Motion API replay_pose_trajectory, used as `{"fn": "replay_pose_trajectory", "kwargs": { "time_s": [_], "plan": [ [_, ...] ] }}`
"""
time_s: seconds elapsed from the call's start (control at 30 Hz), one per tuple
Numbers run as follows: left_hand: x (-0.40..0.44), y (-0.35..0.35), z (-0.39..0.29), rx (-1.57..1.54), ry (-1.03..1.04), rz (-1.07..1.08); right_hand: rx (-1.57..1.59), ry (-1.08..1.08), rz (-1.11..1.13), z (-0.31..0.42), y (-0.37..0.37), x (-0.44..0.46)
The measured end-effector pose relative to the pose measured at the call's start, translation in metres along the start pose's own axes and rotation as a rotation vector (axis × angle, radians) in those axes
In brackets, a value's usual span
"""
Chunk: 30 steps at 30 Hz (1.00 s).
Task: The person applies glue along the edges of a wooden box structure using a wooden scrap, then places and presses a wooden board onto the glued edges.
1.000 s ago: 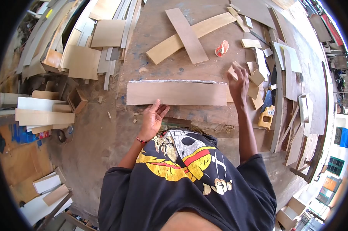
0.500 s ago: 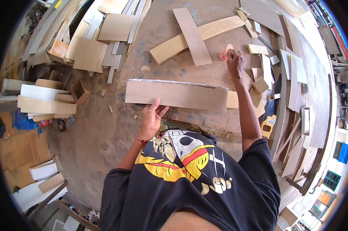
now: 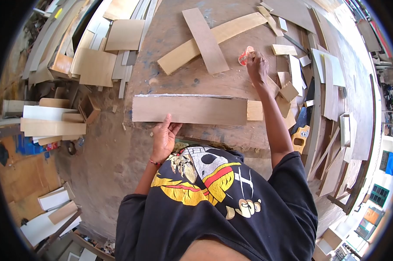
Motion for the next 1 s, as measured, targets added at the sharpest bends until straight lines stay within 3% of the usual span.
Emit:
{"fn": "replay_pose_trajectory", "kwargs": {
  "time_s": [0.07, 0.17, 0.27, 0.4, 0.5, 0.63, 1.0],
  "plan": [
    [-0.001, 0.003, 0.001, 0.009, -0.017, 0.009, 0.067, 0.11, 0.137, -0.004, 0.002, 0.002],
    [0.001, 0.007, 0.005, 0.009, -0.037, 0.031, -0.08, 0.084, -0.005, 0.007, -0.016, -0.005],
    [-0.001, 0.001, 0.001, -0.019, -0.029, -0.014, 0.018, 0.151, 0.054, 0.021, -0.046, -0.014],
    [-0.003, -0.002, -0.001, 0.005, -0.026, -0.022, 0.537, -0.091, 0.611, 0.066, -0.097, -0.052],
    [-0.004, -0.005, -0.003, 0.022, -0.041, -0.02, 0.435, -0.233, 0.808, 0.091, -0.104, -0.086],
    [-0.005, -0.006, -0.006, 0.041, -0.038, -0.032, 0.619, -0.172, 0.813, 0.088, -0.099, -0.098],
    [-0.013, -0.012, -0.016, 0.031, -0.04, -0.014, 0.598, -0.197, 0.807, 0.099, -0.101, -0.098]
  ]
}}
Point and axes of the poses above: each hand's wrist, its own x-axis towards the middle knuckle, its own y-axis out of the palm, z = x × y, the point moved 4 cm from there along x, towards the middle knuckle, and after that the axes turned 14 degrees about -y, right-handed, at the moved point
